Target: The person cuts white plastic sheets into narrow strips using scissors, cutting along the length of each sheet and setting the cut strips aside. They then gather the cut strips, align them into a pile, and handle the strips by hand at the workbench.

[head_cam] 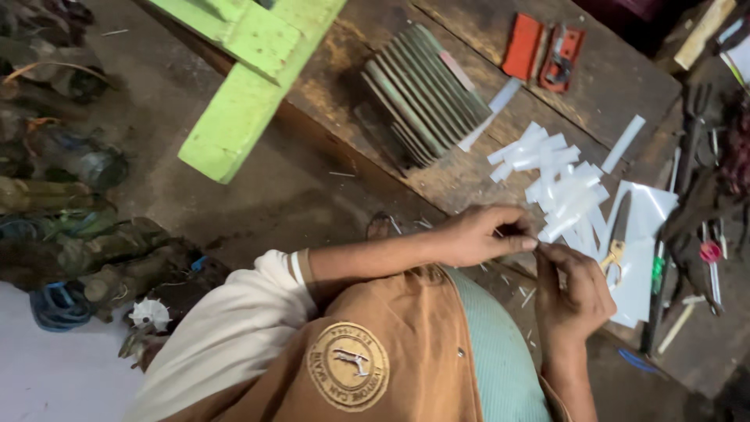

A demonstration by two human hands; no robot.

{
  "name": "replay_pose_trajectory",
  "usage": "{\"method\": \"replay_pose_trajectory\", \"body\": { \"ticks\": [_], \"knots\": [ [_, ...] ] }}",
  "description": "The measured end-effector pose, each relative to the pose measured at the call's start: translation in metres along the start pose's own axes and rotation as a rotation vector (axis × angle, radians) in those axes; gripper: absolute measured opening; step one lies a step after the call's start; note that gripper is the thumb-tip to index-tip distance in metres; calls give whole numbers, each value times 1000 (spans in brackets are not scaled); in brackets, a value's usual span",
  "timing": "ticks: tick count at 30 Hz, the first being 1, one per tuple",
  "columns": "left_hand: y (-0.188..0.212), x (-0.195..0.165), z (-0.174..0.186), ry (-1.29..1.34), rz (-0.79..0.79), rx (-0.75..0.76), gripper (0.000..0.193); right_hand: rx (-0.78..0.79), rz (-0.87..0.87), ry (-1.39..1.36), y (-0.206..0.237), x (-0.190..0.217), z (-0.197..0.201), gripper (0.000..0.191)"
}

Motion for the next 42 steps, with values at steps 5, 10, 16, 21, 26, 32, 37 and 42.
{"method": "replay_pose_trajectory", "body": {
  "ticks": [5, 10, 16, 21, 26, 32, 37, 42],
  "knots": [
    [12, -19, 19, -127, -251, -111, 26, 157, -513, -528, 19, -39, -45, 12],
    [19, -14, 20, -204, -285, -49, 24, 134, -496, -639, 28, -39, -56, 8],
    [19, 23, 16, -198, -16, 145, 41, 202, -549, -591, 37, -42, -78, 12],
    [26, 12, 58, 59, 12, -115, 50, 172, -597, -418, 37, -53, -68, 11],
    [36, 12, 25, -247, 9, 229, 40, 101, -682, -552, 42, -54, -59, 26],
    [32, 27, 16, -36, 371, 83, 31, 23, -337, -232, 25, -10, -24, 13],
    [21, 0, 13, -183, 160, 171, 23, 52, -399, -311, 20, -9, -18, 12],
    [12, -2, 1, -244, 95, 182, 19, 53, -410, -282, 32, -16, -9, 15]
  ]
}}
Point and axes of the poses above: each hand's wrist, its own y-axis away from the middle knuckle, its own z-axis out of the back of the hand, x = y × z, the point moved 10 cm from there along -y, towards the middle knuckle, and after that the axes turned 6 degrees about y, right-handed, at the moved point
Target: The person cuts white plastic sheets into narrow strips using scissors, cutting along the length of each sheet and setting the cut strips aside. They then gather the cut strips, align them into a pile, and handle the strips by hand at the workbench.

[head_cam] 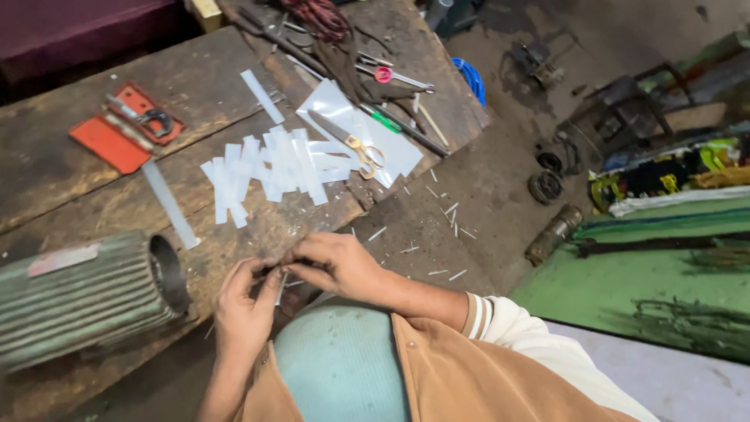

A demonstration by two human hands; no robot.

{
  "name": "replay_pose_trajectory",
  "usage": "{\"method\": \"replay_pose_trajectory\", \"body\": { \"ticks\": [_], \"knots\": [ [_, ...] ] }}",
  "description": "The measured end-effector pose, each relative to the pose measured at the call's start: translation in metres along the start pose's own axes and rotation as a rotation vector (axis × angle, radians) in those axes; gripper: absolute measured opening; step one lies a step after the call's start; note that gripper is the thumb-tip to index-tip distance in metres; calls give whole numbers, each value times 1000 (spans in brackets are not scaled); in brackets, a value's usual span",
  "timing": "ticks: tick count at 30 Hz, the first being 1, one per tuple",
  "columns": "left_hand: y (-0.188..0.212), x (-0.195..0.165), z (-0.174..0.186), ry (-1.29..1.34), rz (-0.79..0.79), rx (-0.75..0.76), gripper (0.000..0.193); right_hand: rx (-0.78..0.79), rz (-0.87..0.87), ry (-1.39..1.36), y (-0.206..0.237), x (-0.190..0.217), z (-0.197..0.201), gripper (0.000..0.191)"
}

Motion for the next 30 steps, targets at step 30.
{"method": "replay_pose_trajectory", "body": {
  "ticks": [30],
  "knots": [
    [11, 5, -14, 81, -58, 28, 26, -27, -152, -126, 24, -43, -10, 13]
  ]
}}
Point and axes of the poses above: each hand's wrist, its own y-axis away from the middle knuckle, its own z-axis out of the back of the hand, x = y × z, the point moved 10 cm from there along -y, towards the middle knuckle, and after that the axes turned 6 degrees about y, right-handed, at the moved point
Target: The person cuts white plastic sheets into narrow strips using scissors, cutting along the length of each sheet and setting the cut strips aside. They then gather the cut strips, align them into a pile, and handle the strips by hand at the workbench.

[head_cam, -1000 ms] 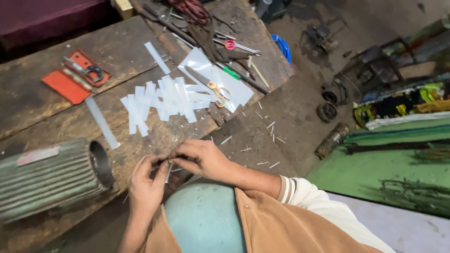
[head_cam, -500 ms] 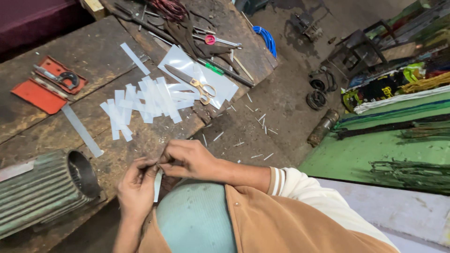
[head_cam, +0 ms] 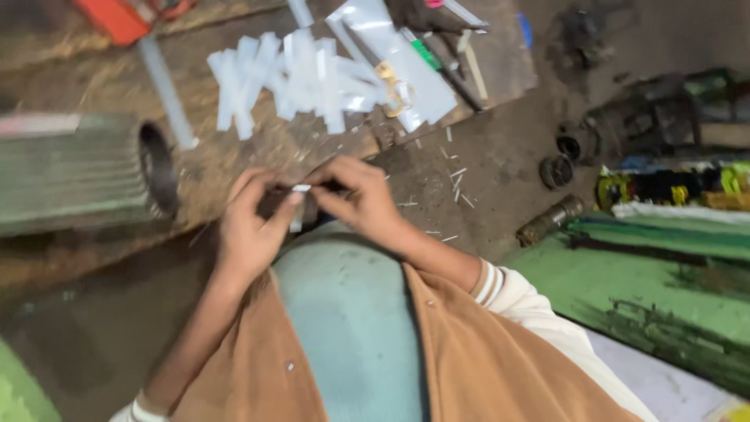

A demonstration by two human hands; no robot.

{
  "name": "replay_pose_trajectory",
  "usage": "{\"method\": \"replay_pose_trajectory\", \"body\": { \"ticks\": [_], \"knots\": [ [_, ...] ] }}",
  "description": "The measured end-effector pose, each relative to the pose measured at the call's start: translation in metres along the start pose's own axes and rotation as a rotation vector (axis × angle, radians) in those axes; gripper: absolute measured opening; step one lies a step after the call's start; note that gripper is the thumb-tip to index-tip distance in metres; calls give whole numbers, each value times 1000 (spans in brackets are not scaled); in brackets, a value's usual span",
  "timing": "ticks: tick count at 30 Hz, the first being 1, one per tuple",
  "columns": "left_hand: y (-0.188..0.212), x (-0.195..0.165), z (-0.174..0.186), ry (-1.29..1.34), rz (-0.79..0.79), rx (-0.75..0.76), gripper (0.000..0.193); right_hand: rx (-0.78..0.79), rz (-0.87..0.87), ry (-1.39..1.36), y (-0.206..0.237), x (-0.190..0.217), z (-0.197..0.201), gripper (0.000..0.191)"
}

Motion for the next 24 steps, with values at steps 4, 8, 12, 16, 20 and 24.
{"method": "replay_pose_trajectory", "body": {
  "ticks": [4, 8, 12, 16, 20, 24],
  "knots": [
    [-4, -4, -7, 118, 32, -7, 25, 32, -32, -42, -4, 5, 1, 11],
    [-4, 1, -8, 96, 92, -2, 16, 93, -55, -84, 0, -1, -3, 14],
    [-12, -4, 1, -186, -115, -46, 12, 159, 109, 102, -8, -30, 12, 12],
    [-40, 6, -4, -737, -465, -73, 16, 55, 68, 712, -58, -113, 55, 34],
    [-52, 73, -37, -1116, -388, 148, 10, 64, 52, 972, -83, -165, 68, 47],
    [-20, 101, -54, -1147, -287, 166, 14, 204, -48, 919, -77, -188, 61, 41]
  ]
}}
Point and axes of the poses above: each hand's wrist, its own y-axis away from the middle knuckle, its own z-axis out of the back of the hand, x = y × z, the point moved 10 cm from there along -y, towards the middle knuckle, and after that the axes turned 6 degrees about y, right-handed, at the moved point
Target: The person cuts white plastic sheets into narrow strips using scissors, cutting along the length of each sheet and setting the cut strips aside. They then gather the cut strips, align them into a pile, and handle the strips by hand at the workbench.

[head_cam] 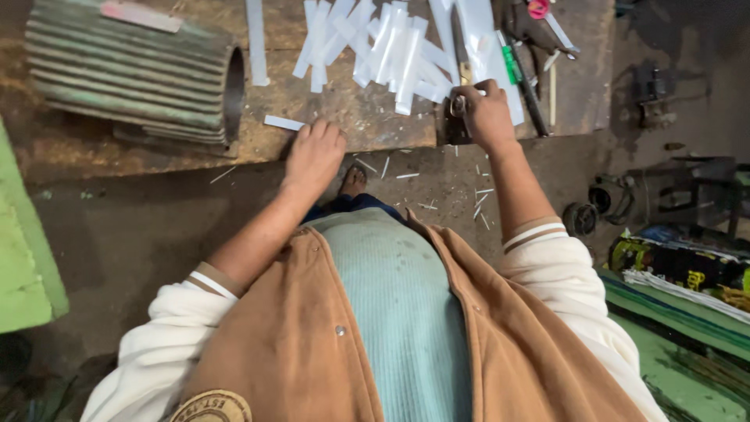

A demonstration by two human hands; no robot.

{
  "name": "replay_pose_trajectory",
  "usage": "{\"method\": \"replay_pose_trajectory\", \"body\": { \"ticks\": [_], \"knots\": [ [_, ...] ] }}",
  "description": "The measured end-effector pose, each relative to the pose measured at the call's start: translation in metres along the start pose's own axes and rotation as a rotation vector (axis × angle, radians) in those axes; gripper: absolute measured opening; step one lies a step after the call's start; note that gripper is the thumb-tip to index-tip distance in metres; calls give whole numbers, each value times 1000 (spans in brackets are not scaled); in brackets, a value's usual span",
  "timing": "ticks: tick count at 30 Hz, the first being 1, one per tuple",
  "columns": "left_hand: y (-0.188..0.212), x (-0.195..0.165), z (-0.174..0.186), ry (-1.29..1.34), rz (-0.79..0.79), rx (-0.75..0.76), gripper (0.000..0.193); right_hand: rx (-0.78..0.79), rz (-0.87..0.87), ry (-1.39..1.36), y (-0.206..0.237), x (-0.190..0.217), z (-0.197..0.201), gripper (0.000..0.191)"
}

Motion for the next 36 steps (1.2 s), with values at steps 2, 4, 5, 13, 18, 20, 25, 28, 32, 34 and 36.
{"method": "replay_pose_trajectory", "body": {
  "ticks": [2, 4, 5, 13, 18, 20, 25, 28, 32, 34, 36],
  "knots": [
    [16, -4, -5, -21, 26, -13, 23, 20, 24, 20, 2, 2, -2, 39],
    [29, -9, 4, -113, 29, -98, 42, 33, 74, 55, 0, 8, 1, 35],
    [34, -10, 2, -120, 33, -69, 45, -68, 102, 72, -1, 13, 13, 35],
    [30, 1, -12, -33, 141, -3, 55, -58, 136, -714, 1, 81, 19, 28],
    [7, 6, -13, -89, 123, 7, 56, -50, 47, -357, -3, 142, -41, 32],
    [4, 8, -12, -56, 133, -6, 56, -130, 71, -241, -4, 155, -48, 23],
    [6, 8, -14, 0, 146, -13, 50, -150, 230, -103, 5, 175, -56, 34],
    [4, 9, -18, -3, 138, 5, 52, -31, 160, -130, -10, 162, -62, 29],
    [6, 8, -16, -28, 120, -18, 56, 188, 151, -226, -30, 149, -74, 34],
    [8, 8, -17, 19, 126, -38, 57, 100, 200, -249, -31, 154, -67, 36],
    [9, 9, -20, 56, 144, -28, 58, 114, 198, -224, -27, 154, -71, 35]
  ]
}}
Point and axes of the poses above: each hand's wrist, its own y-axis away from the middle knuckle, its own z-axis out of the back of the hand, x = y × z, the point moved 10 cm from there along -y, towards the middle knuckle, and after that the axes turned 6 degrees about y, right-handed, at the moved point
